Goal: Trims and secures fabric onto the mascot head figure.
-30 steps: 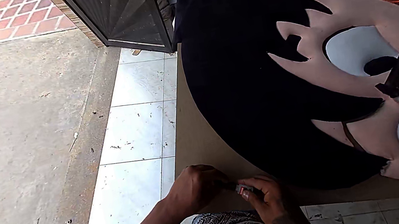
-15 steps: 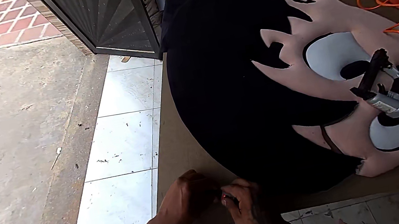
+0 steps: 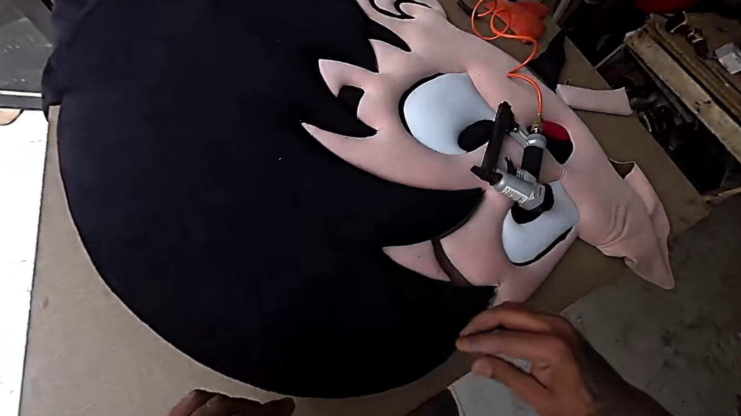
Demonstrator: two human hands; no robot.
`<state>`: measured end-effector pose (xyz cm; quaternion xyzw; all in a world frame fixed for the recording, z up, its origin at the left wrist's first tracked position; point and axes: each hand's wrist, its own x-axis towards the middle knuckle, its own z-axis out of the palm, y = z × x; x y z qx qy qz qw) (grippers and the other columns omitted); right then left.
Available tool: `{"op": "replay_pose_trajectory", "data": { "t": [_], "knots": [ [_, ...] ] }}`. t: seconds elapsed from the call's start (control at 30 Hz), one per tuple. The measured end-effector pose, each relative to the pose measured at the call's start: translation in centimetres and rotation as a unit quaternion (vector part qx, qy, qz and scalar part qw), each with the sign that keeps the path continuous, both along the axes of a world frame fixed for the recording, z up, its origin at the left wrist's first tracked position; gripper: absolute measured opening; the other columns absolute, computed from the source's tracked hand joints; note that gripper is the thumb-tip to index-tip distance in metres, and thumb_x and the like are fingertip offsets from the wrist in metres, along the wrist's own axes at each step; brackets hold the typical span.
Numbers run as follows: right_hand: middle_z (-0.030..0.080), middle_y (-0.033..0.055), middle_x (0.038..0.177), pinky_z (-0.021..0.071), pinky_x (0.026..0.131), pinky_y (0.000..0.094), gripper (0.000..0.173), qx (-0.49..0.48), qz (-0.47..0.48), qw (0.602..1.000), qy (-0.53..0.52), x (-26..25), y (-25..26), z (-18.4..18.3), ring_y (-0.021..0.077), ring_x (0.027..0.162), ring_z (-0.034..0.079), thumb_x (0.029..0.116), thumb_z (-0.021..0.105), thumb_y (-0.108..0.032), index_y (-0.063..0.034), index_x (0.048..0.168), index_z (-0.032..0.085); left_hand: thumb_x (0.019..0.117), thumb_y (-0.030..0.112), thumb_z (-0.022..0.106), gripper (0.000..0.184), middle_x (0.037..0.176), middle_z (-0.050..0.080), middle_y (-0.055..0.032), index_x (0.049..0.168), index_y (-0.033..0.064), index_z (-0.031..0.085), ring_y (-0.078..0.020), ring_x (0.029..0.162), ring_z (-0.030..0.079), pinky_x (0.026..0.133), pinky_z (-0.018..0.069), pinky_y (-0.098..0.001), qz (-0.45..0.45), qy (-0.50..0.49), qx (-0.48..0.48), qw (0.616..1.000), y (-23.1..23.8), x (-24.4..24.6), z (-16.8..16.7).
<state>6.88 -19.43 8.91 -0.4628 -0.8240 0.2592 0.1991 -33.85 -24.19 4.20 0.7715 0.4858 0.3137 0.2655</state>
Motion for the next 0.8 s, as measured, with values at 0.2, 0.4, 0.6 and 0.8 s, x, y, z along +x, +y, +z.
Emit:
{"op": "replay_pose_trajectory", "data": {
  "t": [0.2, 0.4, 0.6, 0.8],
  "knots": [
    [0.067, -0.0082, 0.131, 0.0528, 0.104, 0.0343, 0.026, 0.091, 0.122, 0.975, -0.163, 12.6, 12.1, -1.2, 0.0115, 0.128, 0.058, 0.0972, 0.066, -0.049, -0.0362, 0.117, 0.077, 0.0964, 0.028, 0.073, 0.018, 0.089, 0.073, -0.0066, 0.108, 0.0143, 0.076, -0.0173, 0.085, 0.069, 0.078, 0.0564, -0.0329, -0.026, -0.145, -0.006, 0.989, 0.2, 13.8, -1.3],
    [0.055, -0.0008, 0.149, 0.0407, 0.117, 0.0434, 0.05, 0.092, 0.363, 0.914, -0.155, 10.4, 21.6, -5.1, 0.0226, 0.145, 0.042, 0.0901, 0.07, -0.055, -0.0277, 0.133, 0.069, 0.0995, 0.037, 0.067, 0.025, 0.079, 0.071, -0.0055, 0.103, 0.015, 0.077, -0.0182, 0.075, 0.068, 0.071, 0.0561, -0.0344, 0.108, -0.135, -0.034, 0.984, -3.7, 28.5, -5.7],
    [0.063, -0.0035, 0.126, 0.0498, 0.1, 0.0353, 0.063, 0.107, 0.463, 0.862, -0.175, 8.9, 23.8, -5.9, 0.0164, 0.122, 0.055, 0.0854, 0.069, -0.067, -0.0248, 0.132, 0.069, 0.1023, 0.048, 0.057, 0.033, 0.076, 0.065, 0.0047, 0.088, 0.0205, 0.069, -0.0105, 0.081, 0.063, 0.088, 0.0489, -0.0334, 0.43, -0.043, 0.098, 0.897, -4.9, 35.0, -10.1],
    [0.064, 0.0001, 0.124, 0.0518, 0.092, 0.0378, 0.081, 0.1, 0.482, 0.844, -0.213, 7.7, 23.7, -5.7, 0.0175, 0.112, 0.058, 0.0762, 0.071, -0.076, -0.0219, 0.137, 0.067, 0.1043, 0.047, 0.052, 0.046, 0.063, 0.054, 0.0036, 0.071, 0.0173, 0.061, -0.0109, 0.067, 0.055, 0.079, 0.0433, -0.0332, 0.574, -0.029, 0.164, 0.802, -2.1, 37.9, -12.2]
  ]
}}
